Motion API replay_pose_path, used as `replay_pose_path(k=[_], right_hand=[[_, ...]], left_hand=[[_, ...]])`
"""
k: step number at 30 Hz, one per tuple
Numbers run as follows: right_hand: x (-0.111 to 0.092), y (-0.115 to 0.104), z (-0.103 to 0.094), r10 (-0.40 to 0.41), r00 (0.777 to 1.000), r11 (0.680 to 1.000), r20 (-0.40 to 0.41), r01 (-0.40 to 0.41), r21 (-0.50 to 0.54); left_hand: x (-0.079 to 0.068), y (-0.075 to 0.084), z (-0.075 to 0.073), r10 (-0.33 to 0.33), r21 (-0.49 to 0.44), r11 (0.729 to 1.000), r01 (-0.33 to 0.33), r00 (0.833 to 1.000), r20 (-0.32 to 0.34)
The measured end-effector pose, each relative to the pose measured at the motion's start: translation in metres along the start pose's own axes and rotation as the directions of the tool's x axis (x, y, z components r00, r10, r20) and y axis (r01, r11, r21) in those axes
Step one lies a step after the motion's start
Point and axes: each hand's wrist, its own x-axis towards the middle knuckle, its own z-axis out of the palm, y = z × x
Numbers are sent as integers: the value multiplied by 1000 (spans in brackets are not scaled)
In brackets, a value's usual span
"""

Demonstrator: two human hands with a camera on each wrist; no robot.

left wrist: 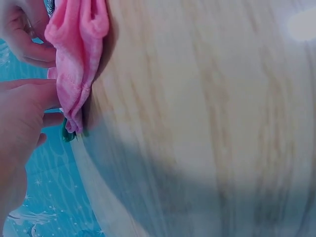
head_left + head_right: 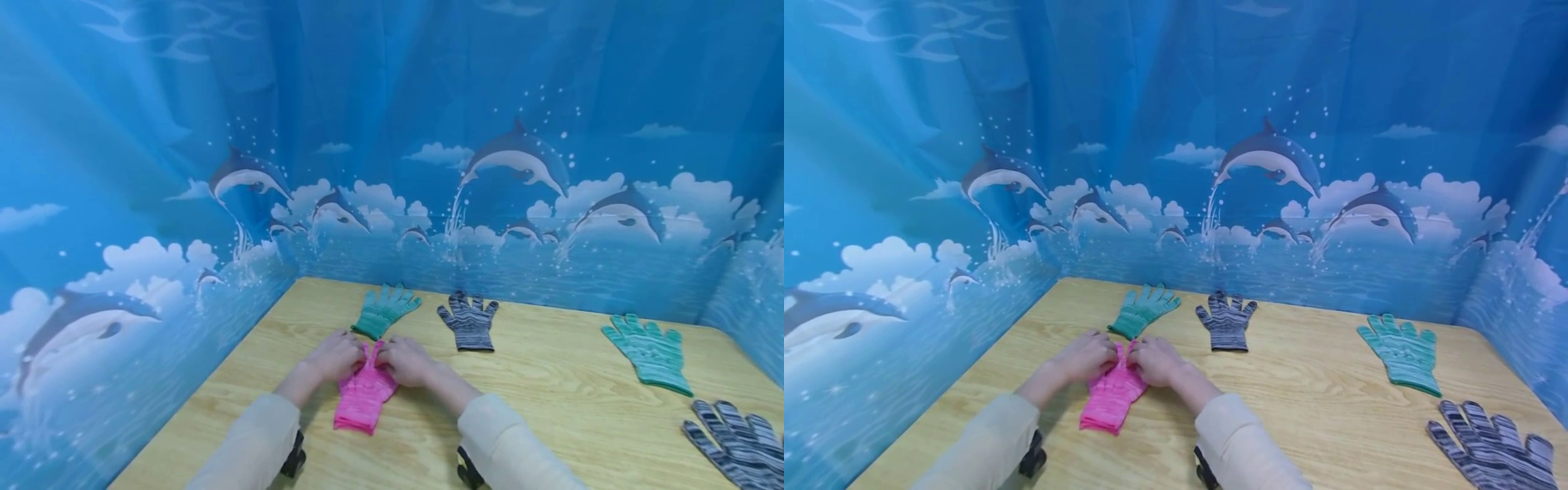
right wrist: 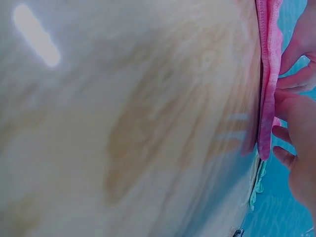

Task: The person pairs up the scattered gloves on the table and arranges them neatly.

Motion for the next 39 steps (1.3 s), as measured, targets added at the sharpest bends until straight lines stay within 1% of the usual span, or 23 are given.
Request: replay_pose_path(k=[3, 5, 7, 10, 12, 14, 17, 20, 23, 27, 30, 35, 39], right_hand=[[-1, 1, -1, -1, 1000, 1000, 8, 1, -5], [-2, 3, -3, -10, 1000, 1000, 0, 10, 10], [-4, 6, -6, -20, 999, 999, -30, 21, 26], [-9, 11, -10, -19, 995, 999, -100, 22, 33], [-13, 15, -12, -13, 991, 1000, -137, 15, 12], [-17, 19, -14, -15, 988, 1000, -153, 12, -17], [-22, 21, -14, -31, 988, 999, -150, 24, -48], [-25, 21, -14, -45, 988, 998, -148, 38, -52], [-25, 20, -13, -39, 988, 998, -147, 32, -49], [-25, 19, -9, -43, 990, 998, -135, 36, -55], [-25, 20, -7, -47, 992, 997, -121, 39, -67], [-26, 20, -7, -25, 995, 997, -96, 17, -80], [-28, 20, -7, -22, 997, 996, -74, 15, -87]], left_hand=[[1, 0, -1, -9, -7, 1000, 9, 1000, 5], [3, 1, -2, -20, -15, 1000, 20, 1000, 9], [5, 2, -3, -29, -27, 999, 29, 1000, 11], [9, 4, -5, -30, -44, 999, 30, 1000, -1], [12, 6, -7, -26, -58, 998, 26, 1000, -9], [15, 8, -9, -24, -77, 997, 23, 1000, -9], [20, 11, -11, -9, -100, 995, 10, 1000, 4], [23, 14, -9, 18, -102, 995, -17, 1000, 8], [25, 14, -4, 46, -75, 996, -47, 999, -14], [25, 13, 0, 62, -34, 997, -64, 997, -48], [24, 13, 0, 64, -27, 997, -66, 996, -58], [22, 13, -2, 65, -39, 997, -68, 995, -71], [21, 14, -2, 51, -52, 997, -54, 997, -53]])
